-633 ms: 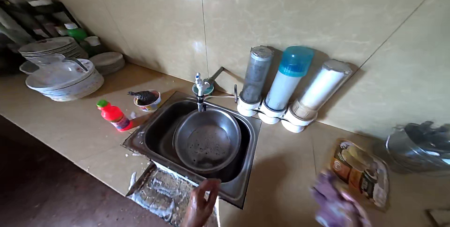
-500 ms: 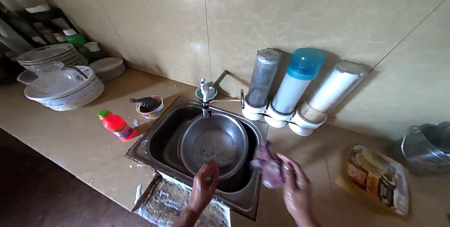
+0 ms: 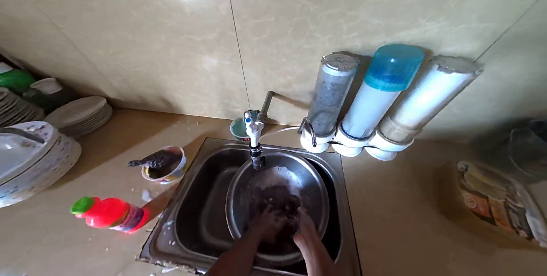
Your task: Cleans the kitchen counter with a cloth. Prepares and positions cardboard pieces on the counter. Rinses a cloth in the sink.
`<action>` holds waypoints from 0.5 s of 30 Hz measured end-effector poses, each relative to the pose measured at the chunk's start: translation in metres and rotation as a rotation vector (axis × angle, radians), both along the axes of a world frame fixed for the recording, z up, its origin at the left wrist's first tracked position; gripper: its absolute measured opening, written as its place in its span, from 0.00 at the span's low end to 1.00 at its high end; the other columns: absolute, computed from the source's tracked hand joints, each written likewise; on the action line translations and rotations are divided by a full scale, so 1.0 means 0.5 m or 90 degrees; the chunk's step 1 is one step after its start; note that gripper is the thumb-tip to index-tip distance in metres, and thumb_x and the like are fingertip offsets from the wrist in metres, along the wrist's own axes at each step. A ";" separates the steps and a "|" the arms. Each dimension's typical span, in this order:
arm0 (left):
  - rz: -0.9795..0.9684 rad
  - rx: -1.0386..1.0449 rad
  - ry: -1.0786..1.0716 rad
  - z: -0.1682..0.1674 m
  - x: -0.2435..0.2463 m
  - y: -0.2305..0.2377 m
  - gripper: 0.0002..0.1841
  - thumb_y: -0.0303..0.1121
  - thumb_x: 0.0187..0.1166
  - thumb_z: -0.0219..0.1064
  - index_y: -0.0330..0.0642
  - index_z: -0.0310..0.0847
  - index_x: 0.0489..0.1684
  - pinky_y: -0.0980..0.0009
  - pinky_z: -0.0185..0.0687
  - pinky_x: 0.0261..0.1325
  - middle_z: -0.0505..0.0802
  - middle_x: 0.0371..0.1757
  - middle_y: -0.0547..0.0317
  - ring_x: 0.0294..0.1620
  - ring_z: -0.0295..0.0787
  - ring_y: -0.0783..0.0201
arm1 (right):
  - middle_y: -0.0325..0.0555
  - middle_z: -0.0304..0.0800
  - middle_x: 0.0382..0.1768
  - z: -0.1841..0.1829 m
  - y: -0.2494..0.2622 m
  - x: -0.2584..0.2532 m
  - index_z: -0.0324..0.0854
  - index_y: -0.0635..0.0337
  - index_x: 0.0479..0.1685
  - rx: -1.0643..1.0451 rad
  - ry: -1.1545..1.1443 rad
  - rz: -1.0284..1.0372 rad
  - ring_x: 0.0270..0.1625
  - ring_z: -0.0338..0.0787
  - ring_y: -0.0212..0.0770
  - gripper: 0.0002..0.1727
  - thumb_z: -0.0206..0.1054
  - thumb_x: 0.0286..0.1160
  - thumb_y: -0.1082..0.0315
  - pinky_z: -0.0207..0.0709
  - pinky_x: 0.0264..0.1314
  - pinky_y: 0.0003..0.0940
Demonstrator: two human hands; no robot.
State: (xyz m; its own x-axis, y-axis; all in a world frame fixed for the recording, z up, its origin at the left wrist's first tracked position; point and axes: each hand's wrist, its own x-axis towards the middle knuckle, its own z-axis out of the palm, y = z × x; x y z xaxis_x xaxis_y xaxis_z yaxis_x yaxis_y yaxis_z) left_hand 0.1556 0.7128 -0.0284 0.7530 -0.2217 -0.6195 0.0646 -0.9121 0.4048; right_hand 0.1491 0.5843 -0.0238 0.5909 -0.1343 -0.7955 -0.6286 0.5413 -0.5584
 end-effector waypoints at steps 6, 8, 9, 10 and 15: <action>0.301 0.017 -0.087 -0.004 0.031 0.006 0.39 0.46 0.85 0.65 0.40 0.52 0.93 0.45 0.61 0.88 0.57 0.90 0.27 0.89 0.59 0.32 | 0.59 0.63 0.86 0.028 -0.003 0.004 0.57 0.58 0.89 0.018 0.013 0.010 0.85 0.66 0.57 0.29 0.50 0.94 0.55 0.63 0.81 0.62; 0.280 -0.044 -0.063 0.008 0.021 -0.023 0.35 0.36 0.84 0.66 0.38 0.57 0.91 0.44 0.63 0.86 0.70 0.85 0.29 0.85 0.68 0.34 | 0.58 0.66 0.84 0.027 -0.005 0.008 0.59 0.56 0.88 0.043 0.012 -0.001 0.83 0.69 0.56 0.29 0.48 0.94 0.52 0.64 0.79 0.63; 0.254 -0.084 -0.102 0.025 0.016 -0.034 0.28 0.37 0.85 0.65 0.36 0.68 0.84 0.44 0.67 0.83 0.80 0.78 0.32 0.80 0.76 0.37 | 0.57 0.72 0.79 0.023 -0.007 0.012 0.62 0.56 0.86 0.065 0.004 -0.010 0.78 0.75 0.54 0.28 0.46 0.95 0.50 0.69 0.75 0.61; 0.214 -0.123 -0.180 0.039 0.006 -0.044 0.23 0.39 0.86 0.63 0.32 0.78 0.73 0.42 0.72 0.77 0.88 0.67 0.32 0.72 0.83 0.37 | 0.55 0.80 0.68 0.018 -0.008 0.018 0.68 0.56 0.79 0.091 -0.010 -0.020 0.66 0.82 0.51 0.27 0.44 0.94 0.48 0.76 0.66 0.56; 0.038 -0.507 -0.681 -0.003 -0.063 -0.128 0.13 0.40 0.73 0.68 0.38 0.85 0.25 0.62 0.78 0.67 0.90 0.50 0.39 0.60 0.85 0.51 | 0.37 0.80 0.16 0.054 0.022 -0.032 0.74 0.64 0.26 0.137 -0.355 -0.163 0.19 0.78 0.24 0.19 0.43 0.86 0.77 0.75 0.25 0.19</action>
State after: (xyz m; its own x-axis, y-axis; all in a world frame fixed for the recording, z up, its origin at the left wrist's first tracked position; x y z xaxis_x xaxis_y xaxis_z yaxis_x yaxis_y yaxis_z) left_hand 0.1242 0.6486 -0.0300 0.8052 -0.1945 0.5603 -0.5854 -0.4121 0.6982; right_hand 0.1333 0.5954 0.0032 0.8934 -0.1970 -0.4038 -0.1127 0.7717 -0.6259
